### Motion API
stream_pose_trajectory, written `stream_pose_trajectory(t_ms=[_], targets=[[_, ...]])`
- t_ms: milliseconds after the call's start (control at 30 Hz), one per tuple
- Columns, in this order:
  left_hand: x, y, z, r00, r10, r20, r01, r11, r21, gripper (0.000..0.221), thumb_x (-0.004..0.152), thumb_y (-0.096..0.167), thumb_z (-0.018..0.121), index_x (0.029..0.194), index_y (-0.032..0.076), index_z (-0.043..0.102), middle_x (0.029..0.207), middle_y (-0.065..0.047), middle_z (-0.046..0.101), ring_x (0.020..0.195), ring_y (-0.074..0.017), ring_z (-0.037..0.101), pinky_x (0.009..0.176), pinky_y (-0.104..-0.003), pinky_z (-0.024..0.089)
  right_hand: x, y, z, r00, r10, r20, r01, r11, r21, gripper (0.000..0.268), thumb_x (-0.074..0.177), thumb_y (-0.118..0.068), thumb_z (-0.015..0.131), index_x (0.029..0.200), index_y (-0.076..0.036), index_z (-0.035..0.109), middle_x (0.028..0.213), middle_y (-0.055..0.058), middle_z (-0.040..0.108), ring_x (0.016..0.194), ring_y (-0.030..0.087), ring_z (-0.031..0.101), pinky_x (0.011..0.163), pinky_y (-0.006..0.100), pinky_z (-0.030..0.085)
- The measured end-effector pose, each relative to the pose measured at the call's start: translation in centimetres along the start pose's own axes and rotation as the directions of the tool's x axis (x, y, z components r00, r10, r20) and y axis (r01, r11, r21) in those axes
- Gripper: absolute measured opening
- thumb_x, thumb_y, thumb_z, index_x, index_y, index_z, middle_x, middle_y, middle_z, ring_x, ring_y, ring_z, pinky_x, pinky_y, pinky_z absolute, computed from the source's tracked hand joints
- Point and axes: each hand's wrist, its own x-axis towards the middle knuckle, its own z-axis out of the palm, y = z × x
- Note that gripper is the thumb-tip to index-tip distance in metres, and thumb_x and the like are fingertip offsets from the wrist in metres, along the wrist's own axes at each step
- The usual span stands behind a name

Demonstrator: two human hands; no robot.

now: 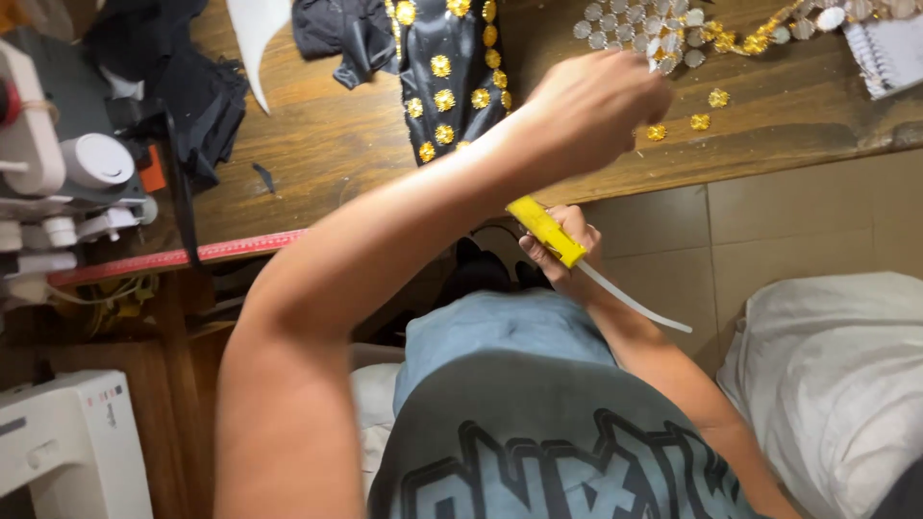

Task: Decorating a boot with gold ornaments and fitting a fabric cover over a sneaker using a hot glue gun

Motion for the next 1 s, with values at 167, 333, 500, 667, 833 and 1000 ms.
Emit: stream_pose_trajectory(t_ms=[167, 333, 500, 667, 833, 1000], targets=[[8.5, -4.6, 9.6, 0.920, -0.035, 0.391, -0.057, 0.973, 0.222, 0.096, 0.038, 0.041, 0.109, 0.115, 0.006, 0.065, 0.102, -0.012, 0.071, 0.093, -0.0341, 0.073, 0.069, -0.049, 0.061, 0.0, 0.6, 0.8, 0.998, -0.019, -0.057, 0.021, 0.999, 0.029, 0.040, 0.094, -0.041, 0.073, 0.106, -0.008, 0.052, 0.107, 0.010, 0.069, 0.092, 0.027, 0.072, 0.074, 0.036, 0.052], [8.9, -5.7, 11.5, 0.893, -0.020, 0.450, -0.090, 0.971, 0.221, 0.067, 0.045, 0.039, 0.105, 0.094, 0.007, 0.072, 0.082, -0.003, 0.076, 0.073, -0.0204, 0.073, 0.054, -0.041, 0.059, -0.2, 0.6, 0.3, 1.000, 0.029, 0.003, -0.029, 1.000, -0.010, 0.045, 0.093, -0.049, 0.069, 0.110, -0.011, 0.052, 0.108, 0.007, 0.069, 0.094, 0.029, 0.072, 0.076, 0.040, 0.052], [9.8, -5.2, 11.5, 0.907, -0.084, 0.414, -0.020, 0.971, 0.240, 0.093, 0.024, 0.029, 0.110, 0.102, 0.005, 0.068, 0.092, -0.008, 0.075, 0.085, -0.0301, 0.075, 0.065, -0.046, 0.060, -0.2, -0.2, -0.4, 0.991, 0.131, 0.030, -0.129, 0.989, -0.072, 0.049, 0.089, -0.058, 0.066, 0.112, -0.016, 0.057, 0.113, 0.004, 0.072, 0.098, 0.030, 0.073, 0.080, 0.041, 0.050], [7.5, -0.7, 3.6, 0.805, -0.189, 0.562, 0.286, 0.954, -0.088, 0.042, 0.067, 0.008, 0.098, 0.063, 0.016, 0.057, 0.076, 0.000, 0.080, 0.074, -0.0080, 0.085, 0.054, -0.017, 0.070, -0.4, -0.6, -0.3, 0.999, 0.022, -0.048, -0.024, 0.999, -0.032, 0.042, 0.095, -0.050, 0.068, 0.106, -0.012, 0.055, 0.107, 0.006, 0.072, 0.093, 0.026, 0.072, 0.076, 0.038, 0.051], [5.4, -2.7, -1.4, 0.811, -0.097, 0.577, 0.171, 0.982, -0.076, 0.028, 0.086, 0.025, 0.090, 0.067, 0.022, 0.069, 0.064, 0.010, 0.072, 0.061, -0.0004, 0.071, 0.066, -0.020, 0.056, -0.6, 0.0, -0.2, 0.996, -0.030, -0.081, 0.032, 0.999, 0.026, 0.040, 0.096, -0.045, 0.071, 0.102, -0.010, 0.053, 0.103, 0.008, 0.070, 0.089, 0.024, 0.071, 0.073, 0.035, 0.051], [-1.5, -6.2, -5.4, 0.725, -0.361, 0.586, 0.406, 0.912, 0.059, 0.007, 0.083, 0.025, 0.085, 0.082, 0.023, 0.079, 0.064, 0.007, 0.069, 0.057, -0.0047, 0.063, 0.057, -0.023, 0.050, -0.9, 0.6, 0.1, 0.997, -0.022, -0.068, 0.029, 0.995, 0.097, 0.036, 0.096, -0.036, 0.073, 0.104, -0.007, 0.055, 0.105, 0.008, 0.068, 0.090, 0.020, 0.067, 0.076, 0.031, 0.049]])
